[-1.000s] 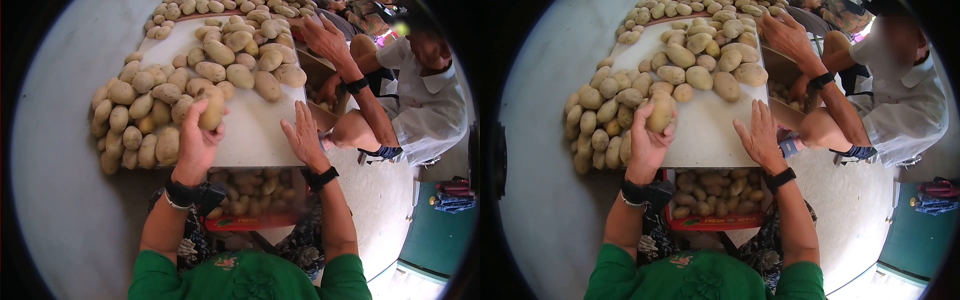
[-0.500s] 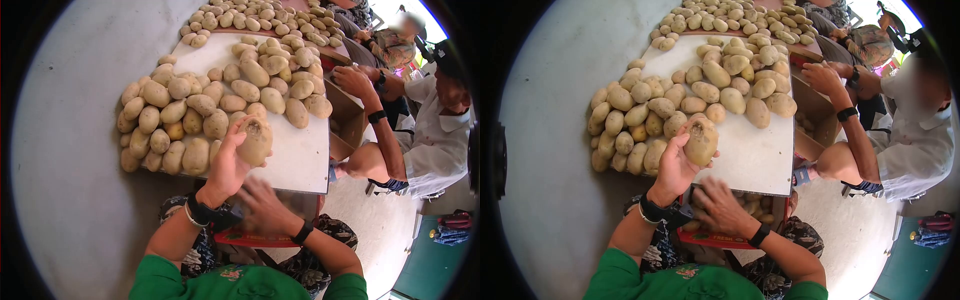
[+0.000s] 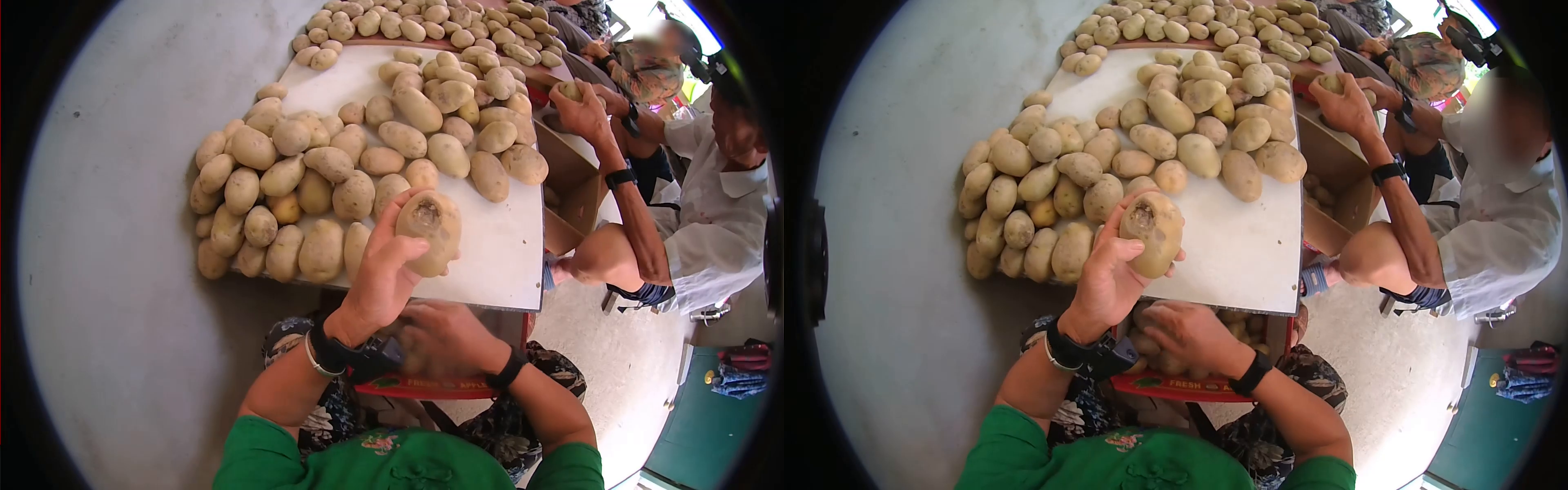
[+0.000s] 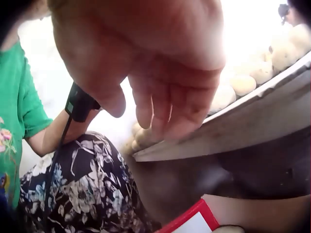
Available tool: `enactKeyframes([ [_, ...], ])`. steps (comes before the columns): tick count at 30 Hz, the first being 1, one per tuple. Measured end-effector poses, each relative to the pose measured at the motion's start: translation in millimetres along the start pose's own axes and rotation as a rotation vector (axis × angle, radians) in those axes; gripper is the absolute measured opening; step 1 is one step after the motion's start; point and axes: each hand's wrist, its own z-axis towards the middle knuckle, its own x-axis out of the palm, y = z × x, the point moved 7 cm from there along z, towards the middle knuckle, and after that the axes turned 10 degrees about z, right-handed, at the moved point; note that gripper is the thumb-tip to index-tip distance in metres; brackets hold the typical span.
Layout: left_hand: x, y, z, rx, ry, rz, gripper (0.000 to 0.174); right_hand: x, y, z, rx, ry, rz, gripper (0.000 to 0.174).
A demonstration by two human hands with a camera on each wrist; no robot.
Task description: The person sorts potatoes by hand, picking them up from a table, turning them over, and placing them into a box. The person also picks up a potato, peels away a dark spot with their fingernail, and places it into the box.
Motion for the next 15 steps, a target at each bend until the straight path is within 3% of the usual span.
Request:
enactKeyframes([
  [2, 3, 5, -1, 0.004, 0.010, 0.013, 0.067, -28, 5, 0, -0.041, -0.217, 0.006, 0.021],
  [4, 2, 2, -1, 0.141, -0.021, 0.120, 0.073, -42, 5, -3, 0.067, -0.308, 0.074, 0.014],
  [6, 6, 1, -4, 0.111, 0.005, 0.169, 0.076, -63, -9, -12, 0.153, -0.575, 0.533, 0.011],
  [8, 10, 2, -4, 0.080, 0.038, 0.217, 0.079, -78, -13, -17, 0.112, -0.590, 0.669, 0.013],
  [10, 14, -2, -5, 0.216, 0.010, 0.574, 0.080, -86, -6, -18, 0.075, -0.607, 0.803, 0.014],
  [12, 16, 4, -6, 0.202, 0.034, 0.548, 0.079, -90, 2, -19, 0.051, -0.718, 1.003, 0.022],
  [13, 17, 5, -5, 0.192, 0.052, 0.522, 0.079, -90, 2, -19, 0.029, -0.649, 0.934, 0.035],
  [15, 20, 7, -3, 0.199, 0.059, 0.545, 0.078, -90, 9, -18, 0.021, -0.663, 0.889, 0.039],
])
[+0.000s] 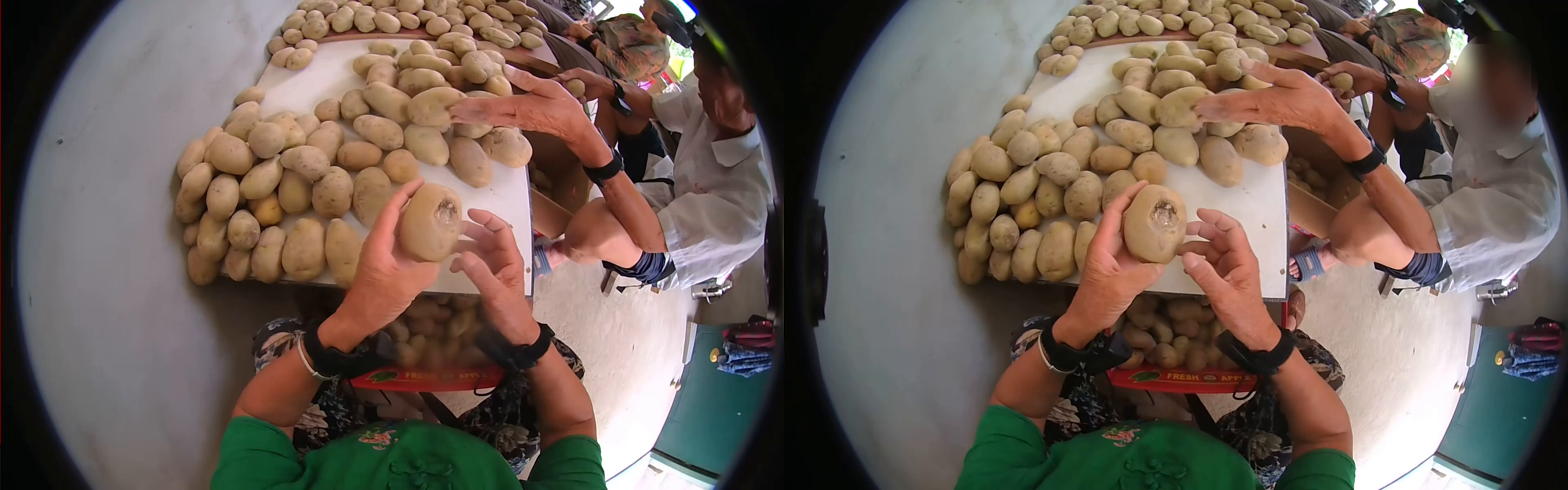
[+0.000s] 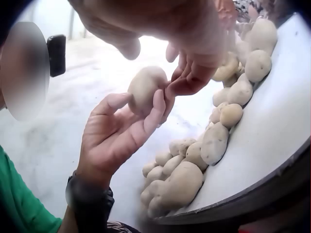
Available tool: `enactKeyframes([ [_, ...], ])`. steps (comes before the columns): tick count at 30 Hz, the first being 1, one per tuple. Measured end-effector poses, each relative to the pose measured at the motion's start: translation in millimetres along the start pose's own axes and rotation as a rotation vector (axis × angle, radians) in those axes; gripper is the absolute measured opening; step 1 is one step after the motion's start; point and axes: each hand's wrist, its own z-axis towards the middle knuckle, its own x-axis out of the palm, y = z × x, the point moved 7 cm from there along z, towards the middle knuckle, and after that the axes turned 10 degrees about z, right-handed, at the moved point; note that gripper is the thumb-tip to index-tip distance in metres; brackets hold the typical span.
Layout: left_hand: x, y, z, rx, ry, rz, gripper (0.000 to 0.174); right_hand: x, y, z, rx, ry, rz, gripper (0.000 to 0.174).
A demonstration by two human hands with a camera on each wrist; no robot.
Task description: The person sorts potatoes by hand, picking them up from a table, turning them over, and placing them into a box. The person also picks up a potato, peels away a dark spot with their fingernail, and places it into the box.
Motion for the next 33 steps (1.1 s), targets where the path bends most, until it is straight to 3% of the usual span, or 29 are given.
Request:
enactKeyframes([
  [2, 6, 3, 0, 0.004, 0.015, 0.014, 0.078, 2, 0, -1, 0.008, -0.006, 0.013, 0.048],
  [5, 12, 7, 1, 0.011, 0.059, 0.129, 0.075, -3, -2, 1, 0.021, -0.018, -0.006, 0.047],
  [7, 14, 15, 0, -0.091, 0.076, -0.007, 0.074, -7, -5, 1, 0.024, -0.058, -0.039, 0.047],
  [12, 24, 19, 2, -0.148, 0.083, -0.084, 0.073, -20, -2, 1, 0.039, -0.135, -0.081, 0.048],
  [14, 25, 23, 3, -0.154, 0.082, -0.076, 0.071, -24, 1, 1, -0.049, -0.142, -0.145, 0.049],
  [22, 37, 25, 6, -0.235, 0.089, 0.016, 0.069, -31, 4, -2, -0.078, -0.176, -0.131, 0.050],
  [33, 44, 30, 11, -0.112, 0.025, -0.008, 0.057, -32, 10, -3, -0.169, -0.167, -0.111, 0.050],
])
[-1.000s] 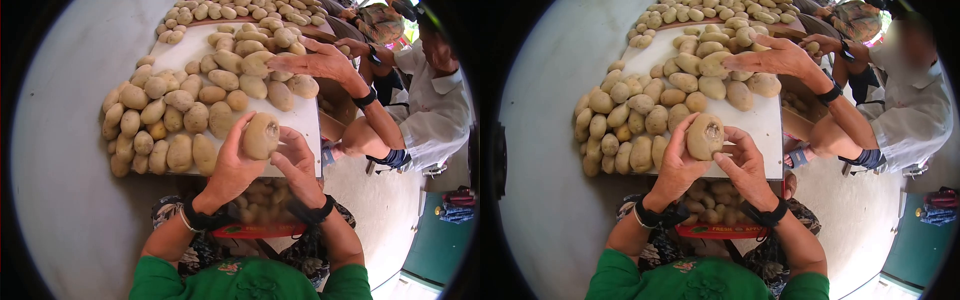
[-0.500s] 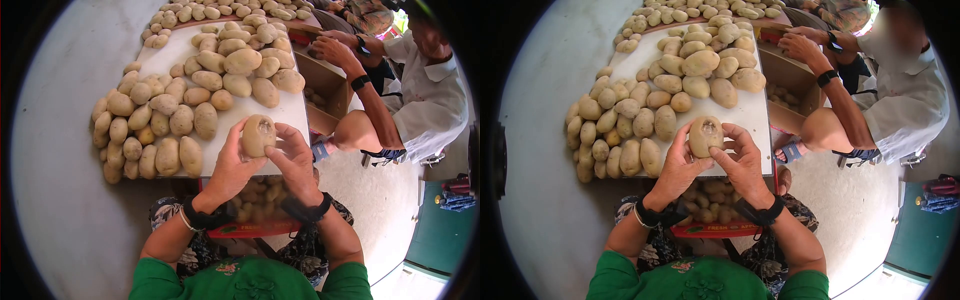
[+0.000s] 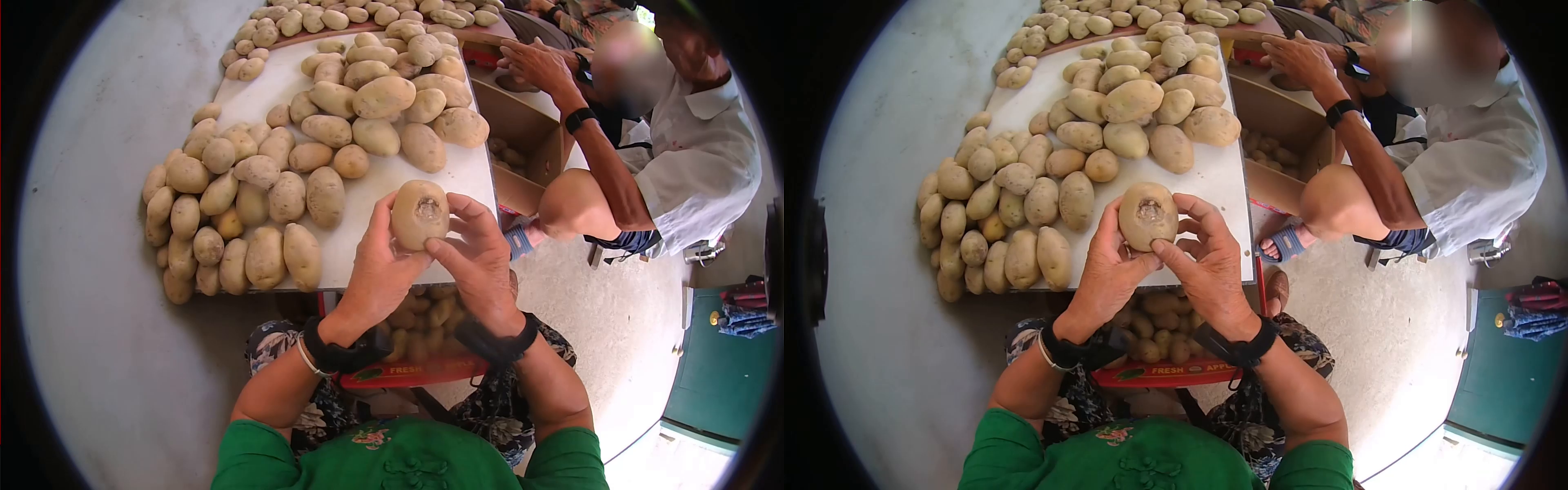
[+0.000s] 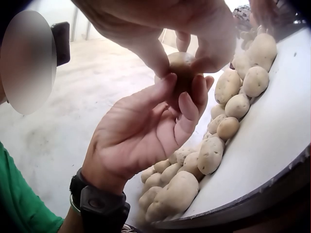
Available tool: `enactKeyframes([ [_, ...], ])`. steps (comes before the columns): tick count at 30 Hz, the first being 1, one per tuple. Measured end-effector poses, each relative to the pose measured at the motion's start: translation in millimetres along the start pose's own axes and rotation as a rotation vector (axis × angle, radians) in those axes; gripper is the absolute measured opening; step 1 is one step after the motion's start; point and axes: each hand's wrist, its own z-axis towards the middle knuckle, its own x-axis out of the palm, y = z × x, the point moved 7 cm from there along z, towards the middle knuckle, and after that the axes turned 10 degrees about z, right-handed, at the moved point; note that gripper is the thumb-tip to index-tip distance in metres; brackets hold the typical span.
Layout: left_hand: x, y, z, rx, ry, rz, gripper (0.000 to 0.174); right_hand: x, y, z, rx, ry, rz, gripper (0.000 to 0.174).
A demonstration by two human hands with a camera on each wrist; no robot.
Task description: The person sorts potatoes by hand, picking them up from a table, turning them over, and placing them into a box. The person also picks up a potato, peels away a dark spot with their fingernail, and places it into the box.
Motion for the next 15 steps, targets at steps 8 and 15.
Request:
enactKeyframes([
  [8, 8, 10, 0, -0.123, 0.022, -0.056, 0.063, -6, -4, 3, 0.179, -0.043, 0.063, 0.052],
  [15, 38, 9, -8, -0.092, 0.244, 0.103, 0.081, -23, -3, 16, 0.086, -0.096, -0.171, 0.063],
])
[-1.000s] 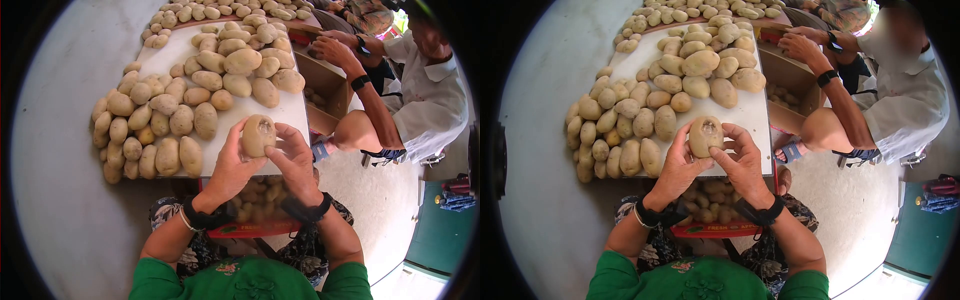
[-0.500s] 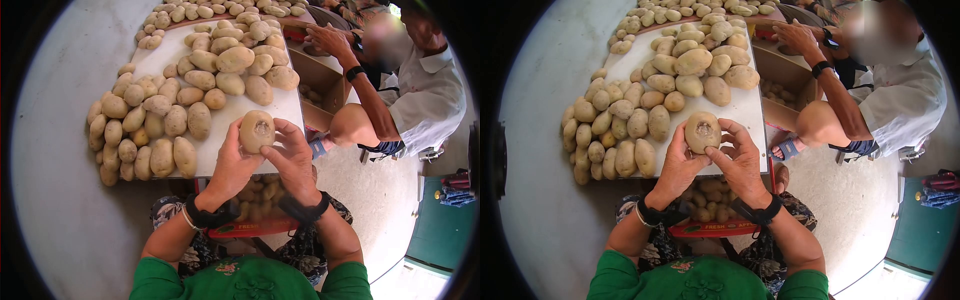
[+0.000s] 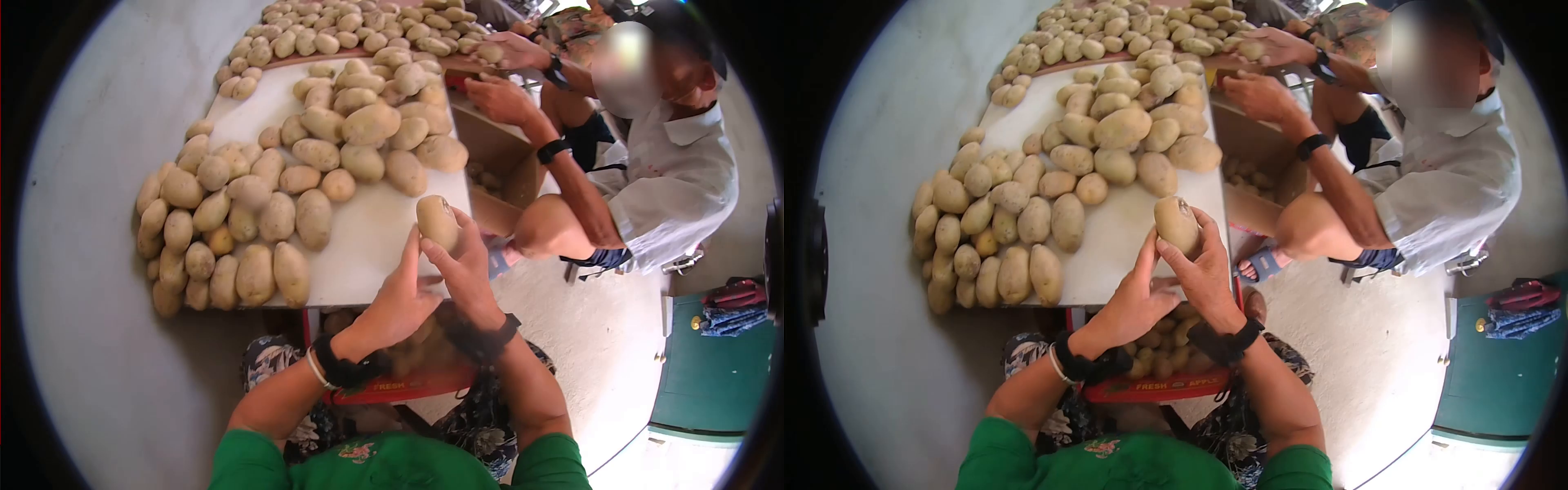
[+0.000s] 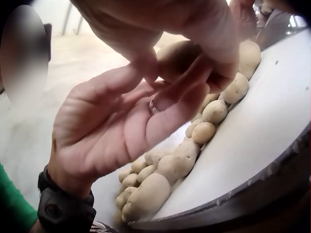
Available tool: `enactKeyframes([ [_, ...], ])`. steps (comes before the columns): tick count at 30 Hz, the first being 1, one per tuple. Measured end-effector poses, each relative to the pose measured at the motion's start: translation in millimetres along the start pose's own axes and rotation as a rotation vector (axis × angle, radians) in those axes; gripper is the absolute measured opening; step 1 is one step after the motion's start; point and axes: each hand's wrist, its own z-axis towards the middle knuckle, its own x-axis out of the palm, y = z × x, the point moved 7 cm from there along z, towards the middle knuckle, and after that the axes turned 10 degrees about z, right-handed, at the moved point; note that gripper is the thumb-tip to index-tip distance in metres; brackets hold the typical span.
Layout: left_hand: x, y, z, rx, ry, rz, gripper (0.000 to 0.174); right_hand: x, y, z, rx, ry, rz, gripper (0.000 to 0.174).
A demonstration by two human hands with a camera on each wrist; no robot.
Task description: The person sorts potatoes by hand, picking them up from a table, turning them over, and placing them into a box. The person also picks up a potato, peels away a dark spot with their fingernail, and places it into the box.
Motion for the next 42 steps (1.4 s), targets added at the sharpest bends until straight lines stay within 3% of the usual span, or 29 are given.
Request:
enactKeyframes([
  [3, 10, 5, -8, -0.077, 0.117, -0.012, 0.074, -31, 18, 17, -0.199, -0.102, -0.217, 0.063],
  [5, 4, 8, -9, -0.070, 0.145, -0.002, 0.067, -45, 24, 24, -0.216, -0.172, -0.214, 0.063],
  [7, -1, 9, -4, -0.068, 0.185, 0.004, 0.061, -65, 16, 26, -0.141, -0.305, 0.035, 0.065],
  [10, -23, 9, -4, -0.095, 0.008, -0.011, 0.046, -77, 17, 25, -0.092, -0.348, 0.075, 0.067],
  [23, -36, 27, -9, -0.146, -0.012, 0.093, 0.035, -64, 12, 19, -0.031, -0.226, 0.140, 0.068],
  [27, -30, 24, -6, -0.101, 0.010, 0.095, 0.032, -49, 15, 18, -0.067, -0.118, 0.028, 0.066],
  [29, -30, 24, -7, -0.093, 0.002, 0.105, 0.031, -47, 16, 21, -0.217, -0.094, -0.294, 0.067],
  [31, -28, 24, -6, -0.082, 0.019, 0.062, 0.031, -49, 16, 26, -0.231, -0.113, -0.369, 0.065],
  [33, -26, 22, -5, -0.086, 0.029, 0.055, 0.031, -44, 15, 28, -0.218, 0.003, -0.990, 0.063],
  [34, -24, 23, -6, -0.102, 0.035, 0.046, 0.031, -50, -4, 29, -0.112, 0.055, -1.069, 0.062],
  [42, -27, 19, -13, -0.085, 0.065, 0.100, 0.031, -49, 0, 28, -0.172, 0.112, -1.105, 0.060],
])
